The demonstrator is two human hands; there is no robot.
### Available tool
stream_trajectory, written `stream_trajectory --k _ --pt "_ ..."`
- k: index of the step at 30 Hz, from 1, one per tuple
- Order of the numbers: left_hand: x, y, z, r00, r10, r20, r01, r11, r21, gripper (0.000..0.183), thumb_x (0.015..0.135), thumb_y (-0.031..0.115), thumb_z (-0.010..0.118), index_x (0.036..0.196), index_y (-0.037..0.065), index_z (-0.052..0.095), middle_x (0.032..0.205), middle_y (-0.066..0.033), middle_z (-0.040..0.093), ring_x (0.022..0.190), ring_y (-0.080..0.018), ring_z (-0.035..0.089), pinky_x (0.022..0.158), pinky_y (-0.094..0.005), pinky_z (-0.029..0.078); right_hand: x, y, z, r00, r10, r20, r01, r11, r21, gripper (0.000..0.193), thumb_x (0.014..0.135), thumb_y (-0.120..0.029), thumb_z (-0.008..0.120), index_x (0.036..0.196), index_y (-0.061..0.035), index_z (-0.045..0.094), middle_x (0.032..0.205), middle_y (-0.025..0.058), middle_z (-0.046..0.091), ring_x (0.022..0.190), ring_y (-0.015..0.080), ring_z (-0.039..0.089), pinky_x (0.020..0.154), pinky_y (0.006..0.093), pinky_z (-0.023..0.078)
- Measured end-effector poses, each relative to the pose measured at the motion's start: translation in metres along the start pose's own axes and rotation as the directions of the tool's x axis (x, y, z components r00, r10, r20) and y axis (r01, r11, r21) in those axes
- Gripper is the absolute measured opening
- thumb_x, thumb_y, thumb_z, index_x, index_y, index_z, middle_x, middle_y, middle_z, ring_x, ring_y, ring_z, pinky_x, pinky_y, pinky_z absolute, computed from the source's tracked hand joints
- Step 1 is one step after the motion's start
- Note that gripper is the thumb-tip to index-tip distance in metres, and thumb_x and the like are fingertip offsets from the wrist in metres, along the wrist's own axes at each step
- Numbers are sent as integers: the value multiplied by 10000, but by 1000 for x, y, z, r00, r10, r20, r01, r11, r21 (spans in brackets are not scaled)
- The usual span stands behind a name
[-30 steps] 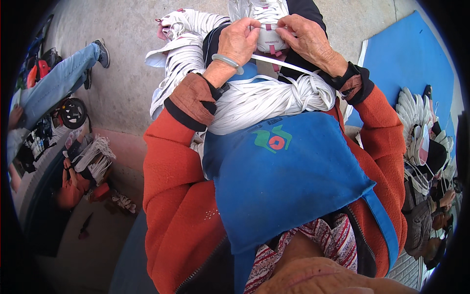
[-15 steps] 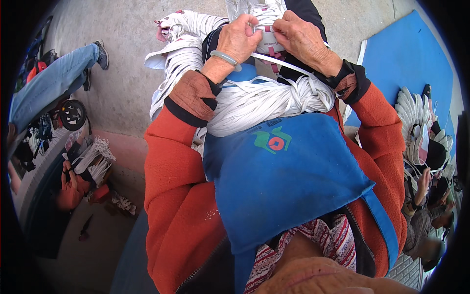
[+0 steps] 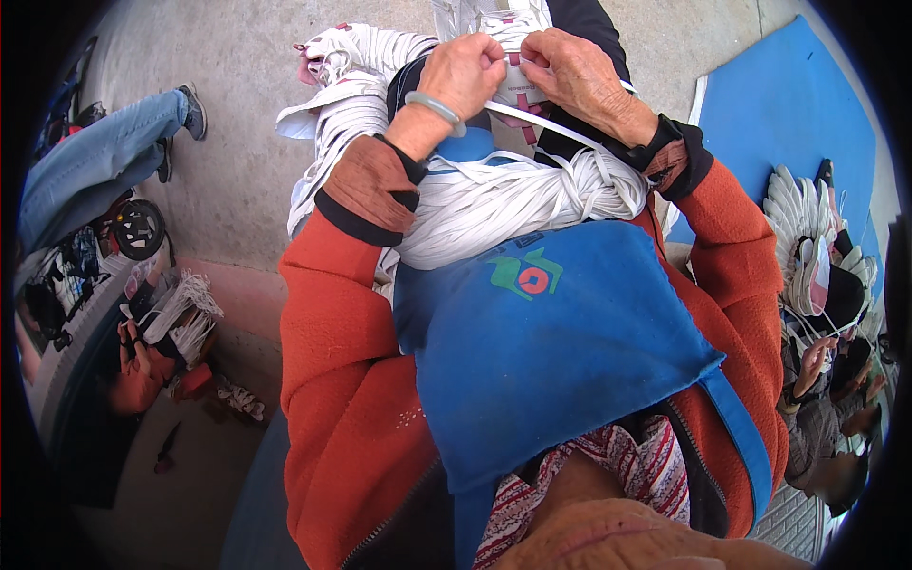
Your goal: Lacing white and pink sneakers while sitting outdoors.
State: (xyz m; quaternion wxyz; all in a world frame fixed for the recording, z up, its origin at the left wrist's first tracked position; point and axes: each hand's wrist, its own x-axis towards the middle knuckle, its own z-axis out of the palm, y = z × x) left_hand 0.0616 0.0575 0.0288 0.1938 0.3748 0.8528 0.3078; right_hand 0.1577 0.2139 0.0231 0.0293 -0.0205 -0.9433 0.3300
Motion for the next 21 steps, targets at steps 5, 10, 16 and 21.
stream_trajectory --k 5,10,16,21 --pt "5 3 -1 982 -110 156 114 993 -12 148 698 137 627 823 62 599 767 -114 596 643 -301 601 610 -376 498 2 1 5 998 -43 -44 42 999 -21 148 762 -147 569 871 -46 570 817 120 579 738 305 606 607 410 486" --pt "-2 -2 16 911 321 -260 -261 935 241 92 727 79 608 811 76 571 659 -81 548 621 -267 596 539 -332 495 4 -5 -6 932 -362 10 348 890 -295 161 735 -119 576 857 -29 522 852 89 516 722 241 612 557 348 497" --pt "-13 -14 9 913 404 -65 -380 895 232 120 768 84 581 887 75 577 787 -83 616 683 -278 617 578 -331 510 -18 6 -7 804 -541 247 594 741 -312 159 742 -135 569 828 -28 490 823 82 472 674 212 605 535 312 499" --pt "-36 -2 -6 997 -82 -7 82 997 -8 149 828 216 519 934 137 587 719 -112 628 675 -323 610 603 -400 484 -18 0 -19 898 -391 200 426 886 -181 146 787 -129 556 852 -17 489 840 101 486 665 265 592 560 333 498"
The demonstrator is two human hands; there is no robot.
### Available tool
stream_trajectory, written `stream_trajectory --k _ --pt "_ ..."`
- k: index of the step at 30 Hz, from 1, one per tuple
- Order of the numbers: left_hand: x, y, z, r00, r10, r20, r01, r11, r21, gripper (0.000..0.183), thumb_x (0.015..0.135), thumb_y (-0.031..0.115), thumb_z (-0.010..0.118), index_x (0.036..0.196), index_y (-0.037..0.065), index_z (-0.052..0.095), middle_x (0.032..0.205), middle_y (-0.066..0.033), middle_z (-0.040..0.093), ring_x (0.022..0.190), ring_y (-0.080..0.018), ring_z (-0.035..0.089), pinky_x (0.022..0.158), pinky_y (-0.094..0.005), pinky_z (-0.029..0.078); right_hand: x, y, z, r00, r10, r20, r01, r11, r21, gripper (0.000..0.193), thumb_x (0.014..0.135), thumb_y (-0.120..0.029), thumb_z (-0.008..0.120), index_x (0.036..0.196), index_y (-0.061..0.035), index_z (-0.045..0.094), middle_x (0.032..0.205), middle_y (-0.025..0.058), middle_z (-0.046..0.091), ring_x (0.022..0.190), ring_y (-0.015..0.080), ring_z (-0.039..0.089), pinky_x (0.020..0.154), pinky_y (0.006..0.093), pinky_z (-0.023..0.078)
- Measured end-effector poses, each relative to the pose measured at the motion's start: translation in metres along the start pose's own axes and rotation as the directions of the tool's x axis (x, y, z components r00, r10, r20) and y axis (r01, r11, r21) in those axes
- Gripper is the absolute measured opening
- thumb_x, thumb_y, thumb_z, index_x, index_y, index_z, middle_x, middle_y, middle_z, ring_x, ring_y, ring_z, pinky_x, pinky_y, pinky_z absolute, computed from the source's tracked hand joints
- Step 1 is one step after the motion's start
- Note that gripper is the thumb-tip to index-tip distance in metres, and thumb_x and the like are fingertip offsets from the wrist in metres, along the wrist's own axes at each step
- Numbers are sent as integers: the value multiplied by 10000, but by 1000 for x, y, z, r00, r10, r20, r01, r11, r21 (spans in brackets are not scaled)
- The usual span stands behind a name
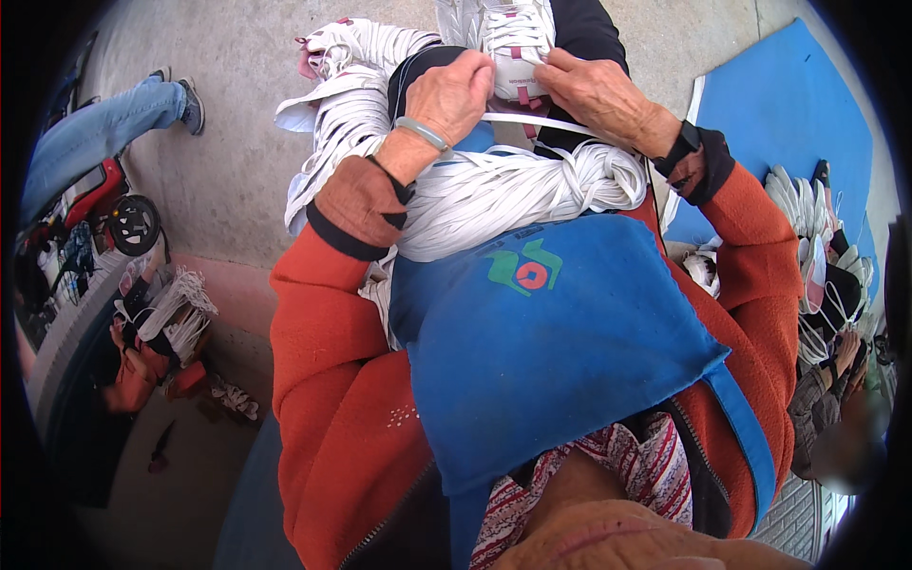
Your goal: Lacing white and pink sneakers while sitting outdoors.
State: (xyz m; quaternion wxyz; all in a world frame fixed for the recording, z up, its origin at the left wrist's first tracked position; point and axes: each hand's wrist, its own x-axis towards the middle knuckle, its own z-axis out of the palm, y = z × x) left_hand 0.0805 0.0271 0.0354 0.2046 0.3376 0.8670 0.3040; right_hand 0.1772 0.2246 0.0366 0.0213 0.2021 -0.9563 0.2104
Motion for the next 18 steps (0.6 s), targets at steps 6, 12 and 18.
stream_trajectory --k 6,12,18 --pt "8 2 2 998 -60 -25 56 988 -143 200 846 220 488 1004 189 607 710 -127 626 698 -314 613 621 -374 486 -6 10 5 961 218 -168 -173 953 248 177 825 -114 549 987 -51 518 814 126 530 689 275 583 593 330 491" --pt "3 -7 3 998 -8 56 14 994 -108 197 816 259 526 934 149 639 727 -128 631 689 -301 618 613 -375 486 -7 9 6 982 183 -48 -178 979 104 230 840 -222 538 993 -50 543 837 130 572 697 306 598 637 359 492" --pt "-5 13 -6 802 -451 392 586 725 -363 283 827 267 528 936 13 591 792 -99 597 630 -159 528 576 -321 506 -1 37 -14 915 366 172 -394 714 579 380 922 -365 413 973 -28 581 775 44 567 631 141 505 579 246 424"
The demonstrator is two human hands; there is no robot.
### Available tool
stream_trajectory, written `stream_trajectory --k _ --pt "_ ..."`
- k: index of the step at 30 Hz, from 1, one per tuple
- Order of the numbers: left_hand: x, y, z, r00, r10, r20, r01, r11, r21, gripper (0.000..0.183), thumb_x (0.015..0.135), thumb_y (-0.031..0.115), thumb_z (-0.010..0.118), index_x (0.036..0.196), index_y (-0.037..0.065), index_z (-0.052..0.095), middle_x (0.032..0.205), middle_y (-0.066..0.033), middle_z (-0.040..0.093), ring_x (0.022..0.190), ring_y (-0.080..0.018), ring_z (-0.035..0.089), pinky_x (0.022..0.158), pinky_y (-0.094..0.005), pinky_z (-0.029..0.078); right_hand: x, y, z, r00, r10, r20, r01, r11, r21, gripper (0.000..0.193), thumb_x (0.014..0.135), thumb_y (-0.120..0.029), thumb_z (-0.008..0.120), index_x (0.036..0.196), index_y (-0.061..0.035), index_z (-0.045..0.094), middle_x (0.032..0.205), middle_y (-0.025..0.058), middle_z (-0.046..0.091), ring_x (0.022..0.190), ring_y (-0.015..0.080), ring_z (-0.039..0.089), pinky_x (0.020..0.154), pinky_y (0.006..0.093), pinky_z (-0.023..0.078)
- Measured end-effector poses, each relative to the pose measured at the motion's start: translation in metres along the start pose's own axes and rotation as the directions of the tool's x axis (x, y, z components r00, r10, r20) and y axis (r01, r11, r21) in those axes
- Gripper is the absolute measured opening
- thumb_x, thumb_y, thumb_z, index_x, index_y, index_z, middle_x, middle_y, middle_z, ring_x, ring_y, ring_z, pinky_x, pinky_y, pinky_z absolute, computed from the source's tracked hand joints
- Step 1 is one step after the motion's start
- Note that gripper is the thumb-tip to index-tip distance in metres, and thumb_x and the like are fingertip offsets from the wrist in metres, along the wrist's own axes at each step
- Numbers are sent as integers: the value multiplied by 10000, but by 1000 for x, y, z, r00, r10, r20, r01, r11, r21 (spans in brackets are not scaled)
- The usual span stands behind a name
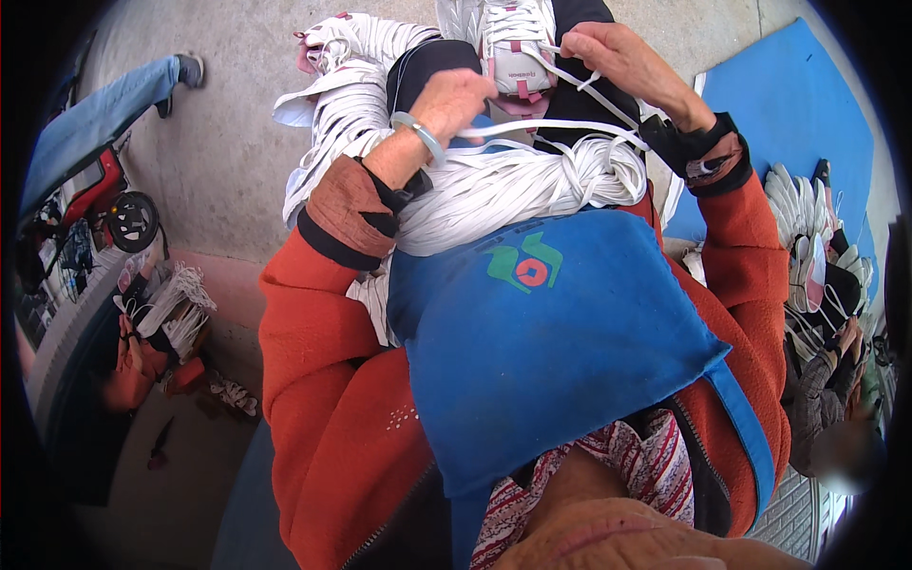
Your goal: Lacing white and pink sneakers while sitting outdoors.
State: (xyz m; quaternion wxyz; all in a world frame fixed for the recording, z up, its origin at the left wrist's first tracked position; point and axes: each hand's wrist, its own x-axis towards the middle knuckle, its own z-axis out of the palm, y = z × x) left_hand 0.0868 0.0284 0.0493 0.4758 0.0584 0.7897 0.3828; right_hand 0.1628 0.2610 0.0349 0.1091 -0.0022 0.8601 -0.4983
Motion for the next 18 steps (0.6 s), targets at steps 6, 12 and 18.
stream_trajectory --k 6,12,18 --pt "-5 2 21 930 -220 294 345 798 -494 359 892 280 474 1086 -22 488 944 -117 592 490 -56 355 564 -301 513 12 -14 6 994 90 57 -100 971 218 341 925 -333 443 970 -31 597 772 0 544 655 89 473 574 203 402" --pt "-2 5 12 906 -179 382 320 882 -345 324 885 285 490 999 -15 534 812 -77 606 442 -41 372 466 -270 489 13 -19 32 989 -14 -148 10 1000 -30 199 851 -166 562 974 -11 585 826 114 596 752 187 586 704 295 489" --pt "8 11 -2 1000 -5 4 6 979 -205 223 864 250 522 818 33 541 639 0 472 531 -87 463 411 -240 477 13 -16 31 967 -191 -171 117 922 -370 175 855 -157 531 913 -3 588 827 140 568 733 283 587 669 324 487"
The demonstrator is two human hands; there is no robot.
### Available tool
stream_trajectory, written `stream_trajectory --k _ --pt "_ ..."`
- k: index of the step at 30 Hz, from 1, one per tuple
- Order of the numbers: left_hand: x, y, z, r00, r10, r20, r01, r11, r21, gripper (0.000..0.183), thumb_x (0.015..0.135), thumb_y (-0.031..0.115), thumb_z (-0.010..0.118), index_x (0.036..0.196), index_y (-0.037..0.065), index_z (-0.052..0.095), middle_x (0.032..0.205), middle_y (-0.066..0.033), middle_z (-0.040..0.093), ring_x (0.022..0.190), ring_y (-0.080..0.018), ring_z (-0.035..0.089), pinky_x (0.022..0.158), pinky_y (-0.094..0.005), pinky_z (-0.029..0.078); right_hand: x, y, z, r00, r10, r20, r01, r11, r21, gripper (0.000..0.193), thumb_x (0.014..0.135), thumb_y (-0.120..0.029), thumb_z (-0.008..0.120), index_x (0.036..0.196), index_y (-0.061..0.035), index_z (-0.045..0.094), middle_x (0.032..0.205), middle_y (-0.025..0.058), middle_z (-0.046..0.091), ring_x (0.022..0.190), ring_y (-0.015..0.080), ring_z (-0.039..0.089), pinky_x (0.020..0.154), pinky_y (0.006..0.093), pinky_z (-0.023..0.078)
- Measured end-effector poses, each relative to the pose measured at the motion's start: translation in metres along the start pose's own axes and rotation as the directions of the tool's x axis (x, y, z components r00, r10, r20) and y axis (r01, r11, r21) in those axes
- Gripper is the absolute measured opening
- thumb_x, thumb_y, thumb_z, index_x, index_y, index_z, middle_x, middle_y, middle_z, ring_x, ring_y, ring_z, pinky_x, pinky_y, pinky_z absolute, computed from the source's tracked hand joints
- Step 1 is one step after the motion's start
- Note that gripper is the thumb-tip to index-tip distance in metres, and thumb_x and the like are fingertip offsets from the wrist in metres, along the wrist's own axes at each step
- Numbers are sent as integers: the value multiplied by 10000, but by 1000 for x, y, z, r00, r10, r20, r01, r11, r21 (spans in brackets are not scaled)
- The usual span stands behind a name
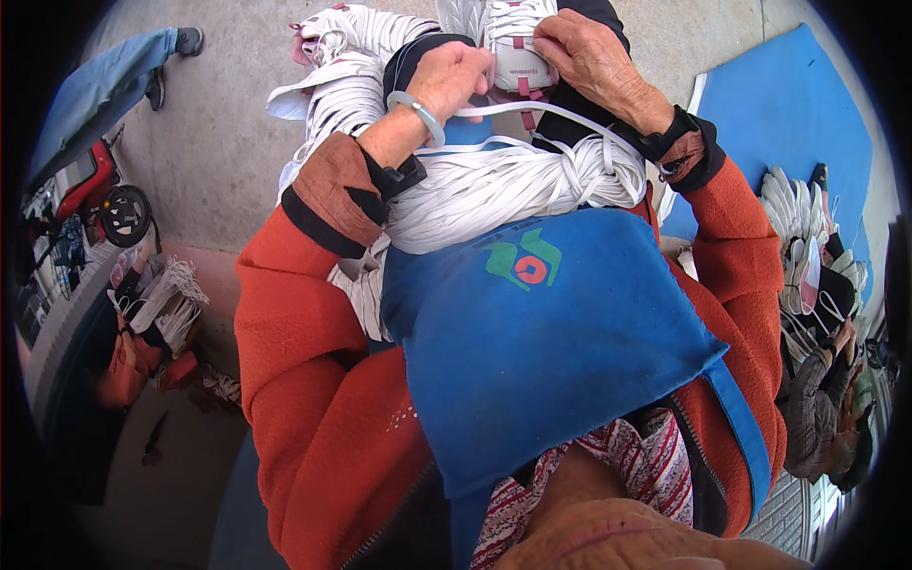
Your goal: Lacing white and pink sneakers while sitting outdoors.
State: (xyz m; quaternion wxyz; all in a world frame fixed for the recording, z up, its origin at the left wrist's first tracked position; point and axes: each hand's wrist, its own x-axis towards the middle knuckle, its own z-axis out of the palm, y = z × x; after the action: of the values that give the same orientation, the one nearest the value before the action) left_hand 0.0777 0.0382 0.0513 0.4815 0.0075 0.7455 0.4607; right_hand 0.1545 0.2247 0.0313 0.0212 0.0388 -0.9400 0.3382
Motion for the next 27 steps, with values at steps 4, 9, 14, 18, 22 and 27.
stream_trajectory --k 4,9,14,18,22,27 --pt "27 -18 -7 980 174 -99 -161 978 133 308 798 317 549 766 11 569 627 -43 586 572 -127 544 550 -273 483 4 -5 2 999 -44 -11 43 998 -49 188 857 -168 524 882 9 583 794 138 558 713 275 581 647 329 482" --pt "31 -5 3 963 258 -72 -227 929 294 318 796 323 558 696 22 553 546 -34 584 516 -121 544 568 -254 457 8 -6 0 992 92 92 -91 996 -14 172 843 -141 516 875 13 587 804 149 565 687 294 585 640 344 480" --pt "35 -2 2 991 132 -19 -125 972 196 301 791 323 625 731 46 523 598 -7 511 493 -95 505 384 -238 459 13 -5 2 997 50 63 -42 990 -133 186 828 -149 517 849 19 595 796 176 582 700 318 592 646 377 479" --pt "32 0 5 993 106 -43 -97 979 178 307 773 315 625 661 40 547 547 -22 537 473 -109 510 433 -248 443 18 -9 1 990 88 114 -67 982 -178 196 818 -151 516 807 27 596 762 190 587 695 336 590 653 391 477" --pt "35 1 5 993 96 -61 -82 975 209 303 752 307 640 632 38 569 520 -35 572 471 -123 519 494 -256 428 14 -4 4 991 49 127 -29 988 -155 171 813 -134 521 813 21 593 772 176 579 711 327 584 649 389 476" --pt "35 0 6 995 93 -44 -86 985 147 281 747 282 662 664 63 507 531 -3 506 465 -97 519 358 -241 384 9 -16 6 998 48 48 -38 979 -202 126 807 -108 541 844 6 579 792 150 555 737 316 573 658 373 473"
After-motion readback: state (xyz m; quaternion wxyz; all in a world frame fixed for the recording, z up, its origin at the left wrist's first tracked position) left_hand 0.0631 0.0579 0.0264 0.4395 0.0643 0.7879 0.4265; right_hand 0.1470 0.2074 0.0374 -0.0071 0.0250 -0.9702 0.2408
